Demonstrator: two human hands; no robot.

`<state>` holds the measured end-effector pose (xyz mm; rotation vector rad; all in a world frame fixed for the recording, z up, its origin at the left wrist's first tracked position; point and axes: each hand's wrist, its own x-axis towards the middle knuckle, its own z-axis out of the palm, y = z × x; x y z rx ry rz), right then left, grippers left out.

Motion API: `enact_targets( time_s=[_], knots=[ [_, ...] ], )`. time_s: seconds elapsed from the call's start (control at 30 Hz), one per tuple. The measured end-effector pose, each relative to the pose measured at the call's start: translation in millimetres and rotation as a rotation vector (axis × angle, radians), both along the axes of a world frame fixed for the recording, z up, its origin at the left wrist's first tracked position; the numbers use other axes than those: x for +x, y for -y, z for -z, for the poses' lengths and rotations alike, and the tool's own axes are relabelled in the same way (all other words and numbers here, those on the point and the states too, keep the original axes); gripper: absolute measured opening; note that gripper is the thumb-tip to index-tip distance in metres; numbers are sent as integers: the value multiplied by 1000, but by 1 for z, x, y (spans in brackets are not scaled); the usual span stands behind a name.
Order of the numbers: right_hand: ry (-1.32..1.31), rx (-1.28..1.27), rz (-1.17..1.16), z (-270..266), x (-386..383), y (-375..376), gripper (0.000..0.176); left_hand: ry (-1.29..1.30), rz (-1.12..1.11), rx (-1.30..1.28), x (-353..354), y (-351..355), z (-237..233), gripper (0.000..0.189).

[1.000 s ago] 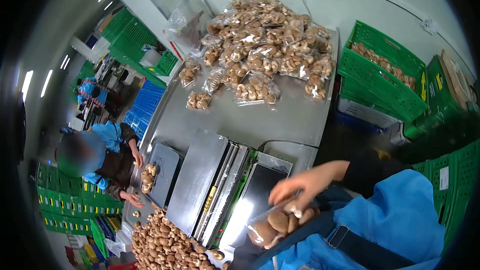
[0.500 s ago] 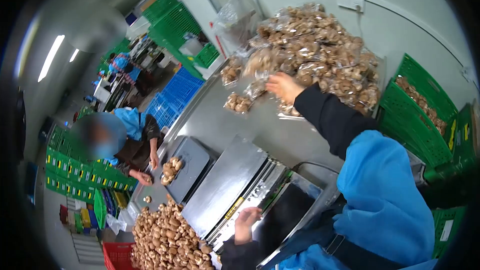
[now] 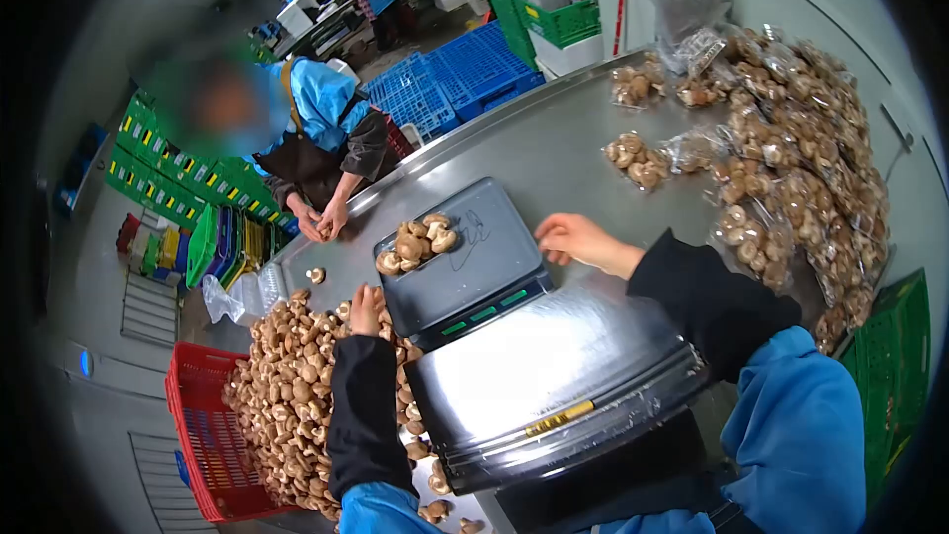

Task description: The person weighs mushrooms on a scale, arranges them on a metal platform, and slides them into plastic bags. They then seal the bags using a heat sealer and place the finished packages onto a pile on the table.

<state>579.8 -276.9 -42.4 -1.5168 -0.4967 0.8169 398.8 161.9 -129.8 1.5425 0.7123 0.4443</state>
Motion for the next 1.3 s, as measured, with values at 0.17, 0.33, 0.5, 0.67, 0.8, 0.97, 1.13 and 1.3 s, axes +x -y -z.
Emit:
enact_targets(
  time_s=[0.17, 0.33, 0.5, 0.67, 0.8, 0.97, 1.13, 1.3],
  knots=[
    [217, -97, 19, 29, 30, -136, 75, -201, 46, 298, 65, -26, 10, 50],
    [379, -115, 83, 52, 38, -213, 87, -329, 125, 639, 82, 16, -24, 41],
    [555, -151, 111, 51, 21, -193, 82, -169, 92, 472, 66, 35, -3, 38],
    [487, -133, 57, 6, -39, -104, 79, -47, 82, 551, -2, 133, -73, 34],
    [364, -243, 16, -15, -99, -20, 79, -80, 200, 464, -63, 214, -91, 28],
    [530, -291, 44, -1, -154, 51, 72, -64, 240, 409, -119, 284, -74, 32],
    [531, -311, 59, -4, -174, 73, 67, 8, 91, 254, -130, 304, -90, 29],
    [559, -333, 54, -5, -178, 72, 67, 45, 186, 844, -115, 314, -74, 41]
  ],
)
